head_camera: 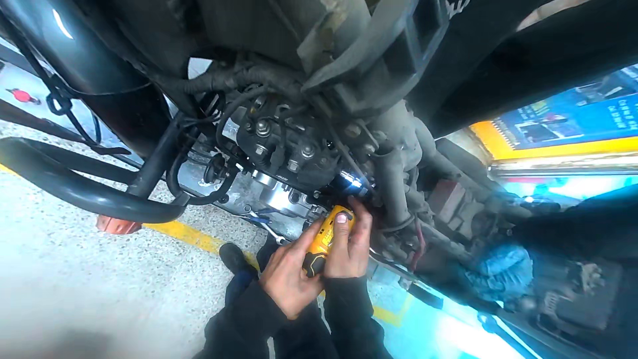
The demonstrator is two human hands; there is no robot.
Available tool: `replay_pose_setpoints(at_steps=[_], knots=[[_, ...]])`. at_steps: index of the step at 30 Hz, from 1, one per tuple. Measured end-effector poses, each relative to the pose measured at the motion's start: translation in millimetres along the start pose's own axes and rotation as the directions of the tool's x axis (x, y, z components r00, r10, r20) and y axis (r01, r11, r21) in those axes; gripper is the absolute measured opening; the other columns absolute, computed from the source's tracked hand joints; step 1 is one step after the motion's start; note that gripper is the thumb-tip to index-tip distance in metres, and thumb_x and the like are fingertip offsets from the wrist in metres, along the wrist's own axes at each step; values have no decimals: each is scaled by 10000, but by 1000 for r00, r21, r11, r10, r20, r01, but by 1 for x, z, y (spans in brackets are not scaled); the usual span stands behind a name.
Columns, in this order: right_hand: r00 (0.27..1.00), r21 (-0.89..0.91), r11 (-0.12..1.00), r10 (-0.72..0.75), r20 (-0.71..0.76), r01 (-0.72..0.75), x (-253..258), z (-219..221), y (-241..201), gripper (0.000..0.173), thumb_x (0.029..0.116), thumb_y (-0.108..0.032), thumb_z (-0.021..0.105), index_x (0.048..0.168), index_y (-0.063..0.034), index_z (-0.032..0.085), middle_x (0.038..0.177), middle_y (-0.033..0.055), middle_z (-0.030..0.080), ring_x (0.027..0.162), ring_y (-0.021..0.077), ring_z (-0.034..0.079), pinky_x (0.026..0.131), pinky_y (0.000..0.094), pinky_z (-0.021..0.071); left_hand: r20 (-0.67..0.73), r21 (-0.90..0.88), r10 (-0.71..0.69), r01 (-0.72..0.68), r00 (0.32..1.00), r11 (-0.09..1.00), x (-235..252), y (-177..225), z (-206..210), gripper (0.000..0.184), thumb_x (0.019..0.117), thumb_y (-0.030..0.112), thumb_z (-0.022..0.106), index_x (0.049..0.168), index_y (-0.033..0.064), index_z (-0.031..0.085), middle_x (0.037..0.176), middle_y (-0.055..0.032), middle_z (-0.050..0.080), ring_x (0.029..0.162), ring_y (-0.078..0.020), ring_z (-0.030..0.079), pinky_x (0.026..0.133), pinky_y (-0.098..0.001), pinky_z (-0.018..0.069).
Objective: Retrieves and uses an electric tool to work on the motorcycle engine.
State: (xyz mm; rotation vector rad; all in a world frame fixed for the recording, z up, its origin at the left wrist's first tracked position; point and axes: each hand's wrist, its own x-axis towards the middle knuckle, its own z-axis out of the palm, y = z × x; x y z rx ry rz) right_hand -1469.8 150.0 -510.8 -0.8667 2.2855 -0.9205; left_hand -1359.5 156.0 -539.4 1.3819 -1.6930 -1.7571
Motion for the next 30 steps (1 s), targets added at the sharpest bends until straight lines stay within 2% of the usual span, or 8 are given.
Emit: replay_pose_setpoints(at_steps=[5,10,17,20,22,24,28,30], knots=[[998,-81,995,-50,46,54,7,-4,4,442,1071,-370,463,1468,-182,510,1255,37,676,989,101,683,848,369,577,-48,-83,2,-6,999,997,-1,-1,8,867,744,241,803,1538,301,459,1119,52,745,956,-64,723,827,-377,633],[993,-110,991,-61,102,72,12,-12,4,432,1074,-357,448,1465,-183,507,1367,42,625,1124,130,655,934,417,557,-73,-119,-2,-7,997,993,-3,2,15,839,768,296,806,1534,295,464,1128,69,741,968,-42,717,837,-360,636],[986,-40,998,-39,159,46,17,-20,-1,401,1068,-311,476,1443,-172,512,1262,24,663,989,84,681,844,344,588,-113,-93,-38,27,993,995,-8,14,19,829,789,374,796,1545,302,463,1079,67,756,916,-47,727,794,-364,641],[985,-30,999,-24,168,29,17,-19,-3,397,1070,-310,471,1442,-177,509,1262,17,662,1001,81,677,849,347,586,-92,-54,-56,51,994,997,-7,15,14,900,784,410,804,1580,289,402,1013,42,759,854,-78,731,759,-393,639],[984,-37,999,-2,179,8,17,-19,-5,396,1074,-308,468,1446,-177,503,1256,19,658,983,91,673,836,359,581,-65,-38,-106,104,992,994,-7,20,11,1004,786,415,807,1627,241,286,945,15,753,808,-107,727,738,-409,632],[982,-41,999,20,186,-12,18,-21,-6,397,1070,-306,473,1444,-175,501,1228,23,661,953,93,675,816,360,583,-57,-22,-134,133,989,991,-7,23,11,1038,795,421,799,1638,194,238,908,-2,747,802,-121,729,742,-413,630],[978,-37,999,24,205,-16,19,-24,-8,384,1071,-301,475,1430,-168,500,1197,23,657,923,82,670,789,340,583,-23,10,-135,135,991,991,-8,27,14,990,837,394,753,1639,150,225,961,-43,744,834,-161,730,758,-436,623],[976,-23,1000,21,216,-16,20,-25,-8,388,1071,-304,474,1432,-164,497,1247,19,647,971,75,665,830,335,577,0,15,-156,156,988,988,-7,30,13,995,845,388,751,1644,154,206,994,-61,742,855,-186,730,775,-459,617]])
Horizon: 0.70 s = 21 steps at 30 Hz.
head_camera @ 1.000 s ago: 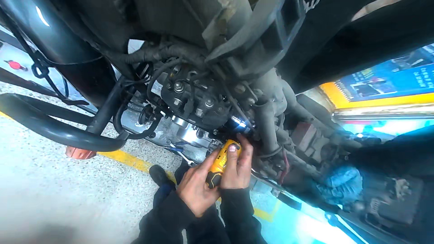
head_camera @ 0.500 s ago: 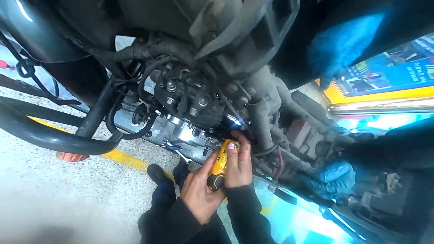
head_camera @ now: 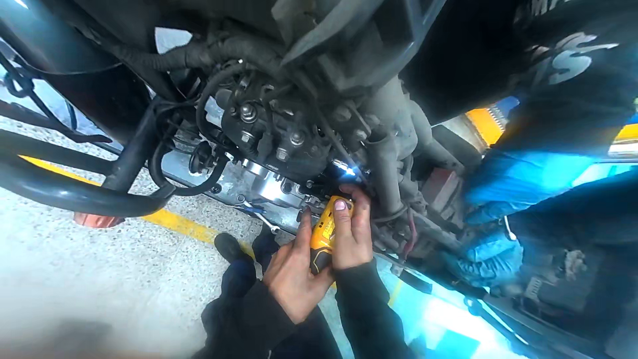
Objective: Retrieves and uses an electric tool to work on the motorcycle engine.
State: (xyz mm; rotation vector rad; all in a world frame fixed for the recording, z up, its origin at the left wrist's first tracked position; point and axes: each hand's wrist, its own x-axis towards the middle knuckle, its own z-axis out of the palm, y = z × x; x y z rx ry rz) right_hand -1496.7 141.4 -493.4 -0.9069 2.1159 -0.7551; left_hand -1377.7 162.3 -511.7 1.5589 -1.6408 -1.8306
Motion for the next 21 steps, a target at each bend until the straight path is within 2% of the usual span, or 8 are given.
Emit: replay_pose_setpoints(at_steps=[6,16,21], knots=[[1000,21,1000,-2,18,2,1,-2,1,384,1074,-297,469,1434,-165,496,1236,13,649,938,65,669,801,320,584,-25,-11,41,-41,999,999,0,-4,5,968,845,420,747,1633,153,252,988,-40,744,833,-159,727,751,-436,621],[998,-29,999,42,48,-40,2,-6,-6,382,1082,-300,465,1444,-183,491,1206,39,666,923,114,680,794,381,581,-15,-76,35,-36,999,996,0,-2,1,805,810,397,761,1526,189,459,1005,11,747,852,-92,727,750,-371,628],[999,-49,999,9,31,-7,1,-3,-2,376,1075,-322,471,1420,-178,509,1180,25,673,913,98,682,783,364,588,-1,-75,8,-9,1000,997,0,-2,-2,792,793,397,775,1507,217,483,996,6,745,850,-116,727,750,-398,623]])
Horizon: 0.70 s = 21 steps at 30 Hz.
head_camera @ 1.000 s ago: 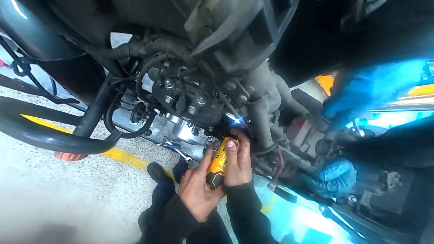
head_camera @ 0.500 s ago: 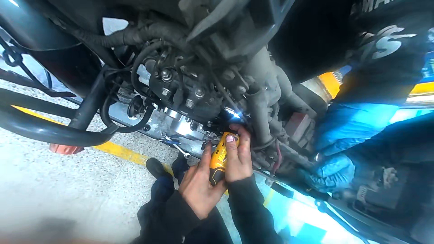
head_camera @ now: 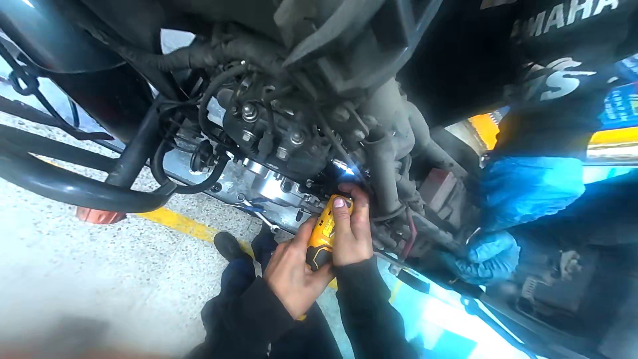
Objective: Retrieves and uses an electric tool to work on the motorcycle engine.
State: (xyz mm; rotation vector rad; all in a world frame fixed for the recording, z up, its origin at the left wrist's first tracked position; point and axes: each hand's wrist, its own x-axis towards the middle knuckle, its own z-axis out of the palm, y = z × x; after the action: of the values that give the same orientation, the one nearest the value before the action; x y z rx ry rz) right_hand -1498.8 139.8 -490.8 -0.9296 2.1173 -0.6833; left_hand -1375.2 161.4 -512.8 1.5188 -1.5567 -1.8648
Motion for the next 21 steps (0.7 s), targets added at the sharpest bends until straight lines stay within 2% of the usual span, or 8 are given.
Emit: replay_pose_setpoints(at_steps=[3,6,9,13,17,21], knots=[[1000,-3,1000,6,4,-6,0,-2,-2,383,1075,-316,468,1427,-169,502,1219,29,662,954,96,674,815,367,579,11,-11,-19,19,1000,1000,-1,3,0,766,795,403,775,1488,225,504,998,13,742,847,-108,722,751,-392,620],[1000,7,1000,15,8,-15,0,-3,-5,380,1076,-316,466,1428,-177,501,1186,23,666,910,84,678,778,345,587,-6,-15,-5,5,1000,1000,-1,4,0,739,790,405,779,1460,222,526,968,37,743,826,-78,722,732,-356,626],[1000,6,1000,17,8,-17,0,-3,-6,380,1074,-314,467,1427,-177,503,1203,16,663,915,76,675,787,340,585,-3,-18,-15,15,1000,1000,-2,6,0,716,793,394,782,1445,221,541,980,34,744,849,-80,723,750,-369,625],[1000,-22,999,24,12,-23,1,-5,-6,384,1075,-330,468,1428,-184,506,1218,25,666,946,94,677,808,372,579,22,-35,-33,34,999,999,-1,8,-2,703,795,375,791,1437,237,538,993,48,741,866,-66,722,767,-355,629],[1000,-11,1000,16,3,-16,0,-3,-5,376,1074,-335,468,1420,-192,507,1165,16,671,894,84,678,764,353,586,18,-34,-8,8,1000,999,-1,5,-3,699,796,381,781,1434,234,538,969,47,741,822,-62,721,718,-344,630],[1000,-15,1000,19,2,-19,-1,-3,-6,385,1070,-334,471,1424,-186,506,1152,18,678,883,86,681,761,357,586,16,-29,1,0,1000,1000,-2,5,-4,701,795,383,788,1432,230,538,993,50,743,869,-61,725,759,-350,632]])
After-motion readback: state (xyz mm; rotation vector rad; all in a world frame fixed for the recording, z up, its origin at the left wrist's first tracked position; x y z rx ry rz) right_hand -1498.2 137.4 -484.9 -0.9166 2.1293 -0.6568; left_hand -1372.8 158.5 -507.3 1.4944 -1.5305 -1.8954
